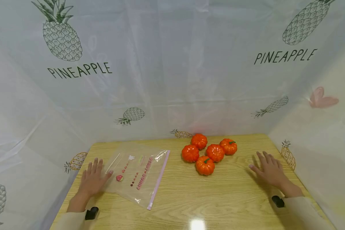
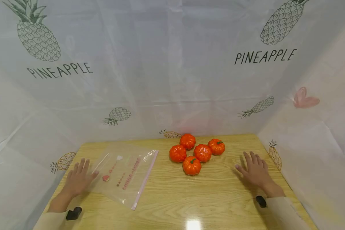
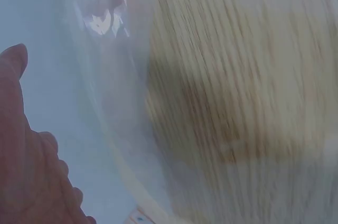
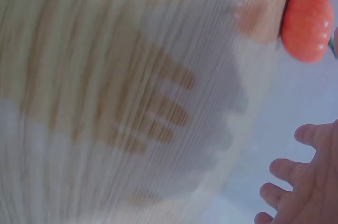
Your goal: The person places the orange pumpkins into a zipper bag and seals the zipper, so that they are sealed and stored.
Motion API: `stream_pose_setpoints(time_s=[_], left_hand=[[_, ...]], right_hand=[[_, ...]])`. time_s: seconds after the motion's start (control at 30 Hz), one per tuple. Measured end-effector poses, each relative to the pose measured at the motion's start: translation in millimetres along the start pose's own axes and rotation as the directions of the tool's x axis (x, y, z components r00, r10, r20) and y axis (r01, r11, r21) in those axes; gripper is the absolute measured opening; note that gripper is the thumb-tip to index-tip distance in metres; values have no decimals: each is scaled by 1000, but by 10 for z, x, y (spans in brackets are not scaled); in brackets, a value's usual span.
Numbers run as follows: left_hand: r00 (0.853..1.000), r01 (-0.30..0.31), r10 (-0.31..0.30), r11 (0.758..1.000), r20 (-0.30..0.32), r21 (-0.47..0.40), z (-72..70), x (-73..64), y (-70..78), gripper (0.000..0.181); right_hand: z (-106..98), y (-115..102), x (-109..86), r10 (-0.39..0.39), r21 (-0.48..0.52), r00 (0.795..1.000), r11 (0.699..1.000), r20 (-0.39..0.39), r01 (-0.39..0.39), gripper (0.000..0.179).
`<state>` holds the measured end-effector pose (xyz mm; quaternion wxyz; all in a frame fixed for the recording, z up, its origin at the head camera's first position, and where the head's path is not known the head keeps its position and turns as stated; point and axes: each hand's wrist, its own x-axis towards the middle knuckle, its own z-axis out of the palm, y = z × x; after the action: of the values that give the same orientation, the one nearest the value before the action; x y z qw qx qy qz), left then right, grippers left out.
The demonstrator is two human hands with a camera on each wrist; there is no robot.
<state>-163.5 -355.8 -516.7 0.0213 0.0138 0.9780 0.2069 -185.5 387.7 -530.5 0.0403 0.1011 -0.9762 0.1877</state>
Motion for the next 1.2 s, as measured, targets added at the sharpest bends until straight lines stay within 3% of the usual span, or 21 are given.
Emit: stream_pose_setpoints(time_s=[0.3, 0.53, 0.87, 1.2], left_hand=[[990, -119, 120, 993, -70, 21, 182, -9, 283, 89], [985, -159, 161, 986, -58, 41, 280, -41, 578, 86], [969, -230, 238, 968, -69, 105, 431, -105, 941, 81], [953, -293, 297, 954, -65, 72, 585, -240, 1240, 83]], right_hand=[[108, -258, 17, -66, -16, 996, 998, -56, 65, 81], [244, -435, 28, -164, -34, 977, 986, -135, 161, 80], [235, -815, 21, -149, -28, 988, 989, -46, 148, 81], [318, -1093, 16, -200, -30, 977, 980, -79, 198, 80]])
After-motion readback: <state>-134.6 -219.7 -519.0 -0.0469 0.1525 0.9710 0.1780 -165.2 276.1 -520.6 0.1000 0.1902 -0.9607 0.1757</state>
